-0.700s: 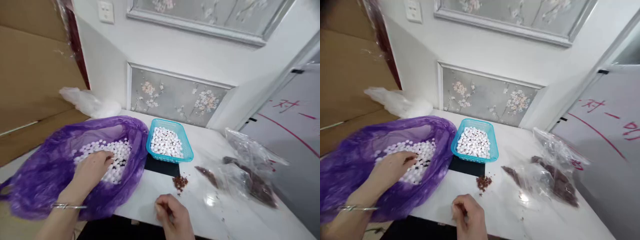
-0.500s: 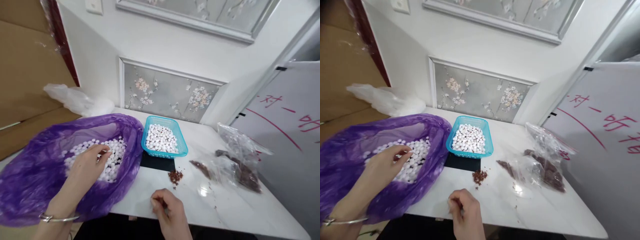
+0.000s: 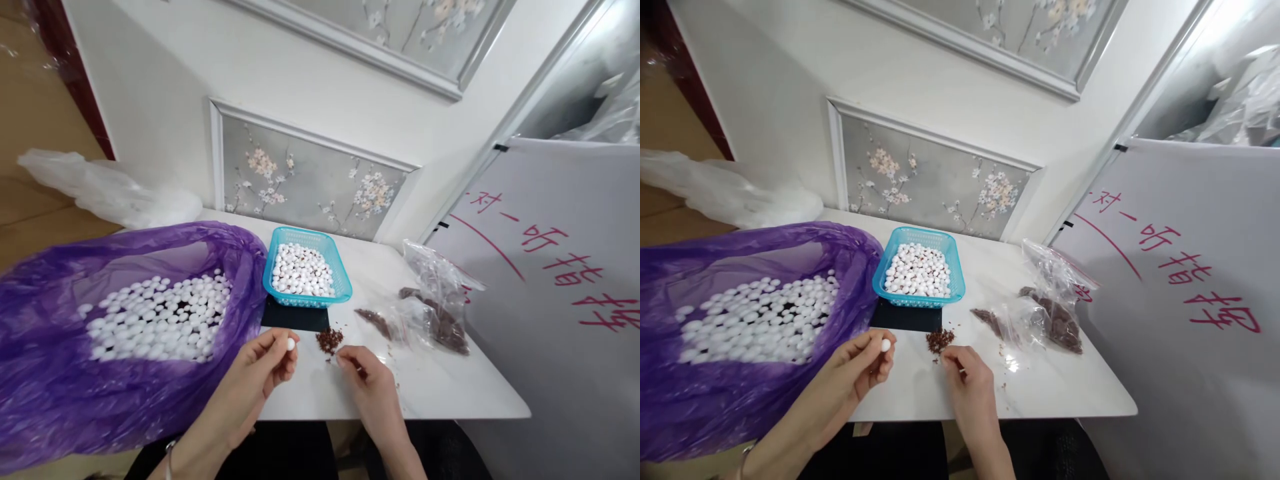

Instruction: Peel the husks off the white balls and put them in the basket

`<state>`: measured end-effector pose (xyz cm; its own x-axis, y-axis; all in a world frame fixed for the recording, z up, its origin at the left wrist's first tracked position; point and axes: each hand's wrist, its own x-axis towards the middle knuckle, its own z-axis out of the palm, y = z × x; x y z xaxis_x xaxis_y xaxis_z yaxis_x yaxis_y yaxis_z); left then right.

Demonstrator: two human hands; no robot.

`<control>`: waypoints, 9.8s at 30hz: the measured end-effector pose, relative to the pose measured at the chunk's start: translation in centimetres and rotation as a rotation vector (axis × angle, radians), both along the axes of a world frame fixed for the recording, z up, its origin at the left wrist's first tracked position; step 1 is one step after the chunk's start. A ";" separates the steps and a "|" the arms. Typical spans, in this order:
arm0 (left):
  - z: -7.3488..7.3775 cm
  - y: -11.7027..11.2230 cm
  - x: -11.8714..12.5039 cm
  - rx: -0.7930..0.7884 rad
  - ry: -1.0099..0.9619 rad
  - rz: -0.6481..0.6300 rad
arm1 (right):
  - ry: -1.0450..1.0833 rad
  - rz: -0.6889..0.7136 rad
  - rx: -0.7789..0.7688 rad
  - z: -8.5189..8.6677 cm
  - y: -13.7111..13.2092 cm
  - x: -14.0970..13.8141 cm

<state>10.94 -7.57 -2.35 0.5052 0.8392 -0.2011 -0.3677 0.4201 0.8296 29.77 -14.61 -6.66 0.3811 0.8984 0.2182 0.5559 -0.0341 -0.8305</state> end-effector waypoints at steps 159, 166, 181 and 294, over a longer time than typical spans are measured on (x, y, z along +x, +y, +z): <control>-1.5 0.6 1.4 -0.017 0.069 -0.033 | 0.133 -0.045 -0.007 -0.1 1.1 0.1; -2.4 0.6 1.5 -0.022 0.039 -0.041 | 0.603 0.152 0.077 0.8 0.8 -1.4; -2.7 0.3 0.9 -0.070 -0.001 -0.053 | 0.835 0.224 0.100 0.3 0.7 -3.0; 5.0 10.7 5.8 1.133 0.867 0.372 | -0.402 -0.192 0.067 -1.0 3.0 -2.0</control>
